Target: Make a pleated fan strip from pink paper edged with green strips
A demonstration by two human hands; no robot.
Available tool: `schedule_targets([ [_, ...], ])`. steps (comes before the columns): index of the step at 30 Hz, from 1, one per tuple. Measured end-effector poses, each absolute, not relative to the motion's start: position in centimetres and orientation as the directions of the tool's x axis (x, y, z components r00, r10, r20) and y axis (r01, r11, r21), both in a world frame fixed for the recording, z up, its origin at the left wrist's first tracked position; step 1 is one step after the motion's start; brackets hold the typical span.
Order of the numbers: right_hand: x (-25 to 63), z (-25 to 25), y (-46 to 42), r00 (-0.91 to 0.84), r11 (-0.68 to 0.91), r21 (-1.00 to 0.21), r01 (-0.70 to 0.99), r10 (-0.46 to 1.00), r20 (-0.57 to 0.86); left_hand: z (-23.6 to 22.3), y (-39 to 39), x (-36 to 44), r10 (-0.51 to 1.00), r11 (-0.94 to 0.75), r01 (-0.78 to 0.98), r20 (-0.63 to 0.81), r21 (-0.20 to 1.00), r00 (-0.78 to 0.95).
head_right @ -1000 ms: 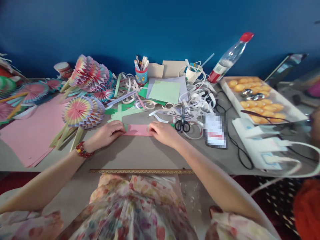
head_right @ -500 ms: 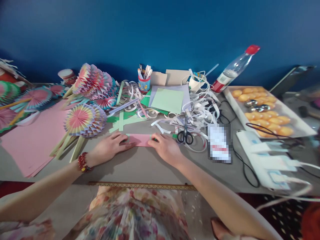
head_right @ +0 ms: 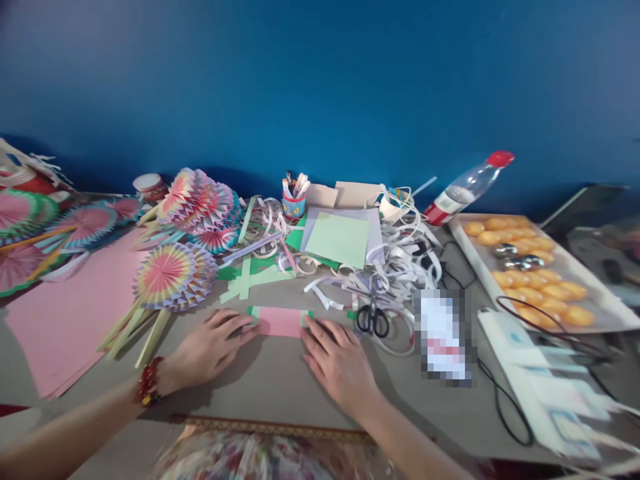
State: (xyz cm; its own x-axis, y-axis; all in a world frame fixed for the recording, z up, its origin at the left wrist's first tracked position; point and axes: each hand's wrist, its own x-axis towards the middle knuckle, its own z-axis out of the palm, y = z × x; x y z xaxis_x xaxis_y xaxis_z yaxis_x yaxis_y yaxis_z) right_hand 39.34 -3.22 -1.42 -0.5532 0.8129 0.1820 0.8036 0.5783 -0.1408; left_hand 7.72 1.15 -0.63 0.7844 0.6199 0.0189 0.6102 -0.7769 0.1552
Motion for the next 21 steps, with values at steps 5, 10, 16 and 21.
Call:
schedule_targets([
  [5, 39.9, -1.8, -3.5, -0.564, 0.581, -0.146, 0.8, 0.813, 0.146, -0.6, 0.2, 7.0, 0.648, -0.755, 0.635, 0.038, 0.16, 0.761],
  [10, 40.7, -2.1, -3.7, -0.567, 0.586, -0.154, 0.796, 0.81, 0.148, -0.9, -0.6, 6.2, 0.662, -0.747, 0.654, 0.051, 0.116, 0.747],
  [16, 39.7, -1.9, -3.6, -0.553, 0.581, -0.125, 0.804, 0.809, 0.199, -0.9, -0.9, 6.5, 0.678, -0.735, 0.671, 0.111, 0.1, 0.727],
  [21, 38.8, -1.9, -3.7, -0.496, 0.54, -0.147, 0.829, 0.831, 0.252, 1.1, -1.6, 9.9, 0.687, -0.721, 0.687, 0.217, 0.088, 0.694],
])
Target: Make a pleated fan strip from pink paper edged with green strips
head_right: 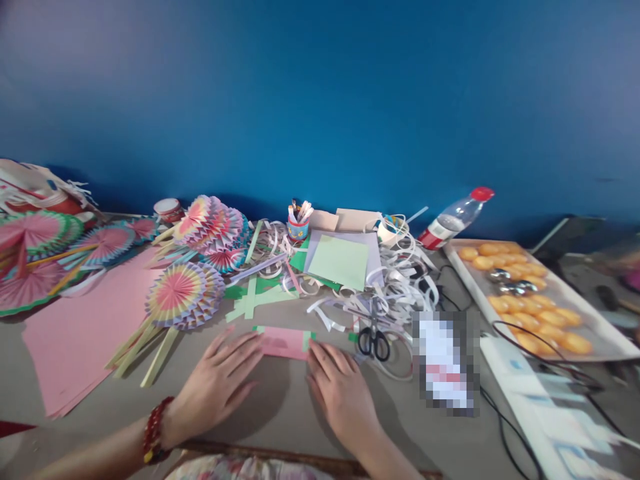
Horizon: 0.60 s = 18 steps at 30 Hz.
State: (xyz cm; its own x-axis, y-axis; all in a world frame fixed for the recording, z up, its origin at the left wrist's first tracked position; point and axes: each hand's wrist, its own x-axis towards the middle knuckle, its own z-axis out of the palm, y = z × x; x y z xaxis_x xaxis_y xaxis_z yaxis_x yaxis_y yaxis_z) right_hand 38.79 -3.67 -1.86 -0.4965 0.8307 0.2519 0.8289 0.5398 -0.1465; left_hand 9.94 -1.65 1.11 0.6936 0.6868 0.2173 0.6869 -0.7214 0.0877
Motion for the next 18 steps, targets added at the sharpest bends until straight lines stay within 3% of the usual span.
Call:
schedule_targets([
  [8, 37.9, -1.7, -4.0, -0.457, 0.497, -0.141, 0.856, 0.857, 0.238, -1.1, -1.5, 13.4, 0.606, -0.789, 0.594, 0.046, 0.154, 0.794],
  [18, 37.4, -1.5, -2.4, -0.435, 0.477, -0.215, 0.852, 0.874, 0.218, -1.9, -1.2, 13.0, 0.597, -0.774, 0.563, 0.038, 0.288, 0.801],
])
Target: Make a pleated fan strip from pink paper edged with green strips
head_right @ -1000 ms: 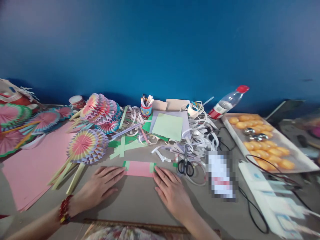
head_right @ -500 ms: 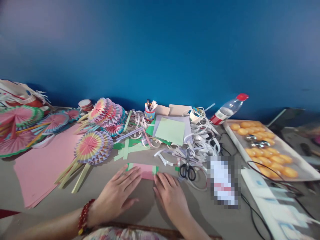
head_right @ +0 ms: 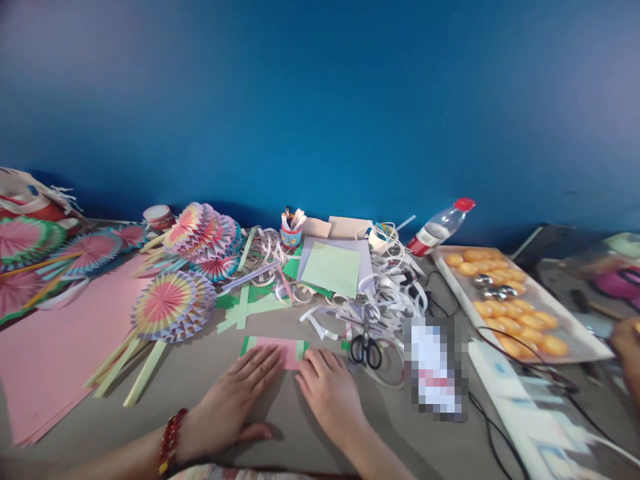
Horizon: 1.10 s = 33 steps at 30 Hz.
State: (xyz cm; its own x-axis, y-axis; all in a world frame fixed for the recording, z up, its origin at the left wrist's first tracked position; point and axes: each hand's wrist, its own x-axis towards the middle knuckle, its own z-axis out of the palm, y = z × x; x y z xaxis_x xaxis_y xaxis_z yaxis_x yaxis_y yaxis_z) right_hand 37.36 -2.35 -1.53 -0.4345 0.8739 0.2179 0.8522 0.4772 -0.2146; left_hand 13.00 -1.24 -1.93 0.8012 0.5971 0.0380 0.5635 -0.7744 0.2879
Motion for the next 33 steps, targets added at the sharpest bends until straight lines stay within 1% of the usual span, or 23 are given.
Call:
schedule_targets([
  [3, 36.9, -1.4, -1.2, -0.465, 0.508, -0.209, 0.836, 0.857, 0.221, -1.2, -1.3, 12.5, 0.62, -0.739, 0.551, 0.073, 0.387, 0.781],
  [5, 37.0, -1.2, -0.7, -0.488, 0.537, -0.214, 0.816, 0.838, 0.244, -0.3, -1.5, 11.8, 0.673, -0.686, 0.52, 0.174, 0.509, 0.719],
  [7, 37.2, -0.7, -0.6, -0.481, 0.545, -0.292, 0.786, 0.836, 0.264, 0.7, -1.8, 11.0, 0.761, -0.593, 0.433, 0.295, 0.679, 0.579],
  [8, 37.2, -0.5, -0.6, -0.463, 0.534, -0.359, 0.765, 0.844, 0.269, 1.2, -2.0, 10.8, 0.808, -0.524, 0.371, 0.31, 0.767, 0.501],
  [9, 37.2, -0.2, -0.7, -0.429, 0.508, -0.44, 0.74, 0.861, 0.273, 1.7, -2.1, 10.7, 0.854, -0.435, 0.315, 0.275, 0.844, 0.442],
  [10, 37.1, 0.1, -0.9, -0.384, 0.468, -0.524, 0.712, 0.884, 0.268, 2.0, -2.1, 10.7, 0.889, -0.33, 0.272, 0.2, 0.904, 0.411],
  [12, 36.4, 0.5, -1.4, -0.288, 0.377, -0.664, 0.646, 0.926, 0.246, 2.2, -2.1, 11.2, 0.91, -0.128, 0.245, 0.015, 0.961, 0.415],
  [13, 35.9, 0.5, -1.6, -0.251, 0.344, -0.71, 0.615, 0.939, 0.237, 2.2, -2.0, 11.7, 0.904, -0.068, 0.24, -0.042, 0.968, 0.427],
  [15, 34.7, 0.3, -2.1, -0.222, 0.326, -0.749, 0.577, 0.945, 0.24, 1.8, -1.7, 12.7, 0.902, -0.079, 0.215, -0.022, 0.974, 0.43],
  [18, 33.0, -0.5, -2.6, -0.244, 0.379, -0.722, 0.579, 0.925, 0.291, 1.2, -1.2, 14.1, 0.927, -0.056, 0.211, -0.027, 0.976, 0.373],
  [20, 32.2, -1.0, -2.7, -0.258, 0.404, -0.681, 0.611, 0.915, 0.311, 0.9, -1.1, 14.7, 0.945, -0.042, 0.231, -0.037, 0.972, 0.326],
  [22, 31.8, -1.0, -2.8, -0.269, 0.402, -0.655, 0.639, 0.915, 0.3, 0.8, -1.1, 15.0, 0.956, -0.069, 0.282, -0.018, 0.957, 0.294],
  [24, 31.8, -0.7, -2.9, -0.288, 0.399, -0.659, 0.637, 0.917, 0.277, 0.8, -1.0, 14.9, 0.959, -0.134, 0.358, 0.029, 0.924, 0.283],
  [26, 32.3, -0.2, -3.0, -0.3, 0.411, -0.671, 0.618, 0.911, 0.282, 1.0, -0.9, 14.5, 0.947, -0.246, 0.459, 0.111, 0.854, 0.301],
  [28, 33.1, 0.4, -3.1, -0.259, 0.436, -0.645, 0.628, 0.898, 0.355, 1.4, -0.4, 14.1, 0.907, -0.4, 0.574, 0.216, 0.715, 0.362],
  [29, 33.6, 0.8, -3.2, -0.223, 0.451, -0.605, 0.657, 0.882, 0.416, 1.7, -0.2, 14.0, 0.878, -0.471, 0.626, 0.259, 0.622, 0.403],
  [31, 34.7, 1.7, -3.1, -0.182, 0.475, -0.466, 0.746, 0.819, 0.544, 2.5, 0.4, 13.8, 0.819, -0.573, 0.697, 0.3, 0.431, 0.488],
  [32, 35.1, 2.2, -2.9, -0.205, 0.489, -0.376, 0.787, 0.782, 0.588, 2.9, 0.6, 13.8, 0.796, -0.605, 0.715, 0.298, 0.35, 0.527],
  [33, 35.5, 2.7, -2.8, -0.249, 0.498, -0.293, 0.816, 0.76, 0.6, 3.2, 0.8, 13.9, 0.779, -0.626, 0.727, 0.284, 0.284, 0.56],
])
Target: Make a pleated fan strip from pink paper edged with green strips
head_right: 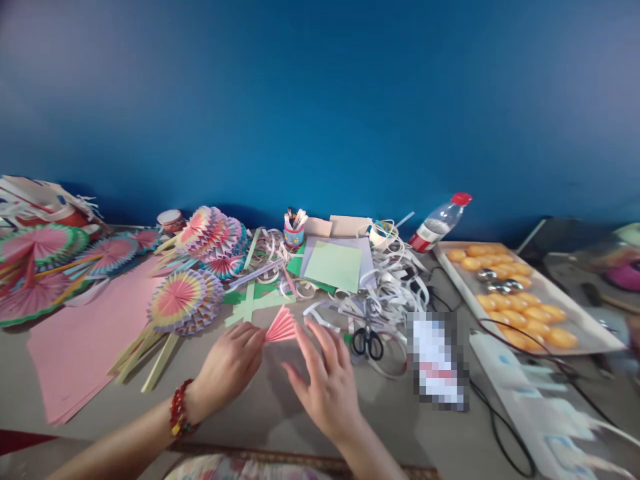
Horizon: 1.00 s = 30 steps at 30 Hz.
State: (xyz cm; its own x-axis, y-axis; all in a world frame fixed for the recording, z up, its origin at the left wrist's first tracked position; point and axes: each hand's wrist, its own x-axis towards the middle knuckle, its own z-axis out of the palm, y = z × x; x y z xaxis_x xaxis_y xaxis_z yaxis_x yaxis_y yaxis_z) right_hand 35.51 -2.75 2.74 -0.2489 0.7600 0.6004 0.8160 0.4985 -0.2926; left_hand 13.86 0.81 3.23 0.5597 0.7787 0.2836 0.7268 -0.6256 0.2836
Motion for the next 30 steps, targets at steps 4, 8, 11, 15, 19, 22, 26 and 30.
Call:
schedule_targets([
  [4, 36.1, 4.6, -1.6, -0.448, 0.581, -0.125, 0.804, 0.731, 0.515, 3.8, 1.2, 14.2, 0.735, -0.673, 0.732, 0.206, 0.104, 0.646],
  [8, 36.3, 4.5, -0.9, -0.504, 0.628, -0.165, 0.761, 0.731, 0.461, 3.4, 1.4, 14.1, 0.68, -0.724, 0.69, 0.186, 0.014, 0.71],
  [11, 36.8, 3.6, -1.0, -0.489, 0.618, -0.203, 0.76, 0.748, 0.448, 3.0, 1.6, 13.3, 0.614, -0.774, 0.633, 0.264, 0.017, 0.744],
  [15, 37.3, 2.5, -1.5, -0.469, 0.595, -0.207, 0.776, 0.765, 0.443, 2.3, 1.8, 12.1, 0.565, -0.802, 0.592, 0.415, 0.075, 0.713],
  [19, 37.4, 1.4, -1.8, -0.472, 0.59, -0.183, 0.786, 0.765, 0.438, 1.0, 1.7, 11.3, 0.628, -0.752, 0.645, 0.446, 0.138, 0.637],
  [22, 37.4, 0.1, -2.0, -0.498, 0.604, -0.159, 0.781, 0.756, 0.425, -0.3, 1.2, 10.9, 0.612, -0.767, 0.637, 0.389, 0.08, 0.688],
  [26, 37.5, -1.4, -2.5, -0.546, 0.63, -0.174, 0.757, 0.756, 0.361, -1.5, 0.3, 10.4, 0.574, -0.801, 0.599, 0.288, 0.002, 0.767],
  [30, 37.5, -1.7, -2.8, -0.53, 0.602, -0.222, 0.767, 0.79, 0.309, -2.0, 0.0, 10.1, 0.605, -0.792, 0.606, 0.232, 0.075, 0.762],
])
